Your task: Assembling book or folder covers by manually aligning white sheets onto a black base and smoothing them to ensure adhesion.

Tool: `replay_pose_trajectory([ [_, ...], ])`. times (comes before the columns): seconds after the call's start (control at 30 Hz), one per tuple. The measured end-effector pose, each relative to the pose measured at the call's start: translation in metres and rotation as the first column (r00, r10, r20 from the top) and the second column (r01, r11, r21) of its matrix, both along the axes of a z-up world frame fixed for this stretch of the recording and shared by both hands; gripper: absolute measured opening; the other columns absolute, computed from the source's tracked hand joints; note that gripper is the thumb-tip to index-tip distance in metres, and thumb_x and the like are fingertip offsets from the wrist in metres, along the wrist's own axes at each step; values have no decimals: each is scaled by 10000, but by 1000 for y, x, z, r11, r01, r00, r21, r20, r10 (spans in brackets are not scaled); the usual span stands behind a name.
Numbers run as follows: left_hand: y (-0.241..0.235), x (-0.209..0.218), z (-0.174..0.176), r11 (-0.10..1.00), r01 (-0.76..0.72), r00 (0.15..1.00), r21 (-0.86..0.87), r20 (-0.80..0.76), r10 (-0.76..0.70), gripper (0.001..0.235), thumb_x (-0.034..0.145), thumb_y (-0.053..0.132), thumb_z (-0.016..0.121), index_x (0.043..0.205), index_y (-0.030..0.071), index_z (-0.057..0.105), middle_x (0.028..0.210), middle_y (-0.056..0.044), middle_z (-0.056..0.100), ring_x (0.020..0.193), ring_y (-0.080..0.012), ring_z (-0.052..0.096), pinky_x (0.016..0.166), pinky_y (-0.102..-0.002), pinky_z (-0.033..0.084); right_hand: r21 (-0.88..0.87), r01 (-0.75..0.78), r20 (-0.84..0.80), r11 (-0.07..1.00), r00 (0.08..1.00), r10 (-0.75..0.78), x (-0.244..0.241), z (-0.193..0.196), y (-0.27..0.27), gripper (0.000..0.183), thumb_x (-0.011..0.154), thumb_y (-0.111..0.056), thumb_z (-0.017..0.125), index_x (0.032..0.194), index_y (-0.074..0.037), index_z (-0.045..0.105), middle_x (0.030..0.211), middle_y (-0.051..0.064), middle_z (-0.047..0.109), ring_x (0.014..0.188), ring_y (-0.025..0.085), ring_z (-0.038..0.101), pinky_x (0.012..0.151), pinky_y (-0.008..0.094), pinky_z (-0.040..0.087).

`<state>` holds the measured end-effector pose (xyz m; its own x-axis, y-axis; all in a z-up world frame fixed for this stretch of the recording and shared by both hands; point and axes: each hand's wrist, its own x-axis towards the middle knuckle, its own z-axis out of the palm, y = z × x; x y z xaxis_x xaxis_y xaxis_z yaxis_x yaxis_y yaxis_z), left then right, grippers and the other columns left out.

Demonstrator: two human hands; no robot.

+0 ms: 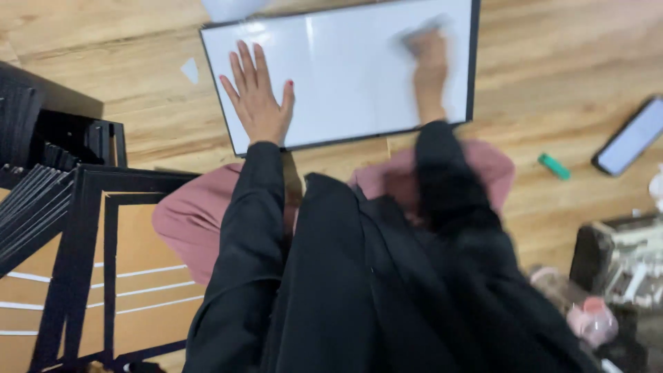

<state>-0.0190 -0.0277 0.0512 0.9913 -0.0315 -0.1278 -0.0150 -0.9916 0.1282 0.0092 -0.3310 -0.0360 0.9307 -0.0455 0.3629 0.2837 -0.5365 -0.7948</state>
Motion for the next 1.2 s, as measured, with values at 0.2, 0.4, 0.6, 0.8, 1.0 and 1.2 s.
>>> replay_pose_trajectory([
  [0.2, -3, -1, 10, 998, -41, 997, 46, -56, 44, 699, 1050, 506, 461, 1477, 134, 50, 1508, -89, -12, 1413, -266, 1, 1126, -487, -14, -331, 331, 117, 884, 944, -310, -51, 50, -47, 275, 582, 158, 382, 771, -13, 485, 832, 143, 479, 753, 282, 495, 674, 356, 436],
  [0.4, -6, -1, 20, 995, -73, 988, 73, -128, 82, 690, 1066, 501, 465, 1476, 134, 49, 1498, -94, -15, 1404, -265, 4, 1110, -502, 1, -560, 320, -224, 764, 829, -512, -115, 51, -26, 122, 768, 9, 587, 736, -30, 475, 793, 157, 515, 743, 355, 504, 640, 452, 374],
  [0.6, 11, -1, -16, 999, 7, 999, 51, -39, -5, 601, 1166, 484, 387, 1500, 161, 7, 1507, -94, -84, 1402, -292, -83, 1124, -536, -53, -151, -22, -690, 988, 718, -89, -126, -86, 151, 121, 874, -191, 389, 847, -158, 503, 784, 19, 505, 728, 181, 514, 775, 311, 411],
  [0.8, 62, 9, -23, 987, -11, 988, -158, -154, -14, 703, 1046, 386, 492, 1431, 64, 0, 1503, -108, 1, 1400, -274, 22, 1127, -473, 18, 348, 196, -777, 917, 608, 164, -117, 76, 88, 630, 894, -465, 290, 1402, -125, 138, 1478, 87, 135, 1359, 201, 174, 1102, 374, 122],
  [1.0, 129, 22, -71, 840, 260, 965, -477, 147, -215, 541, 878, 19, 532, 1368, 100, 315, 1351, -189, 364, 1065, -475, 466, 838, -507, 400, 635, 567, -436, 525, 824, -363, -87, 11, 49, 225, 878, -269, 346, 685, -179, 419, 675, 12, 438, 723, 151, 583, 784, 309, 504],
  [1.2, 132, 21, -41, 677, 128, 988, -725, 37, -147, 514, 970, 453, 207, 1312, 115, 390, 1292, -171, 469, 1113, -452, 430, 786, -451, 358, -284, -369, -77, 885, 929, 362, -105, 7, 259, 129, 884, -49, 464, 984, -77, 540, 866, 112, 473, 854, 268, 473, 794, 354, 374],
])
